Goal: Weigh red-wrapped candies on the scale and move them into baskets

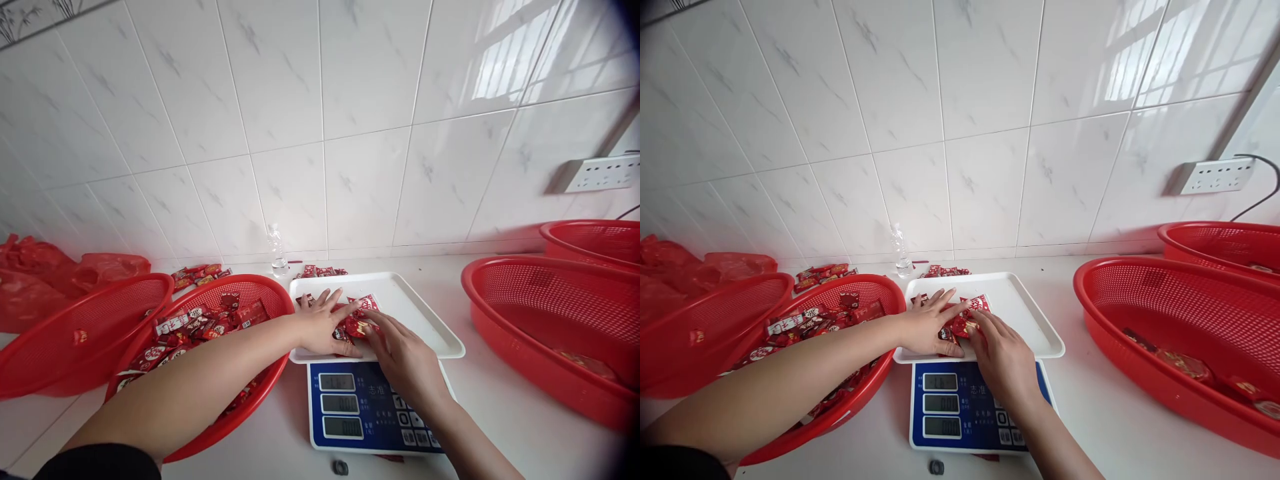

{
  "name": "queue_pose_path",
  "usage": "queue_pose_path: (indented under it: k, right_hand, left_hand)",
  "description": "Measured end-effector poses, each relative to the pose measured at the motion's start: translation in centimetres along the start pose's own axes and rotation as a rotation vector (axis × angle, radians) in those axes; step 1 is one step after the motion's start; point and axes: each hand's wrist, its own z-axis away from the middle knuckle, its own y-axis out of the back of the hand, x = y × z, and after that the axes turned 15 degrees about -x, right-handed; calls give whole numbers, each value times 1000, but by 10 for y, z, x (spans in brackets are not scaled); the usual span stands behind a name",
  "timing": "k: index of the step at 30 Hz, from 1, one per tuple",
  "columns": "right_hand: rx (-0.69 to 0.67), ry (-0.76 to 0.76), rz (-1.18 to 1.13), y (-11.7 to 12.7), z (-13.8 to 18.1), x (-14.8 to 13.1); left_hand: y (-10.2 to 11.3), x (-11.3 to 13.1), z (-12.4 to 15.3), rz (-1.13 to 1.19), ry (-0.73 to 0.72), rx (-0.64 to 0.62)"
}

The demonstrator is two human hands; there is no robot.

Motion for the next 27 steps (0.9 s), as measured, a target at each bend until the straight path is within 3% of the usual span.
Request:
queue_pose_path:
  k: [4, 8, 14, 21, 27]
  right_hand:
    - [-76, 62, 69, 0, 2, -2]
    - [-118, 124, 45, 1, 2, -2]
    - [-46, 100, 3, 1, 1, -4]
    - [38, 29, -83, 2, 0, -4]
    - [-10, 87, -52, -1, 1, -3]
  left_hand:
    - [2, 1, -9, -63, -29, -3]
    - [1, 4, -13, -138, -30, 70]
    - [4, 4, -18, -135, -35, 173]
    - [1, -1, -16, 2, 5, 268]
    - [5, -5, -7, 224, -52, 398]
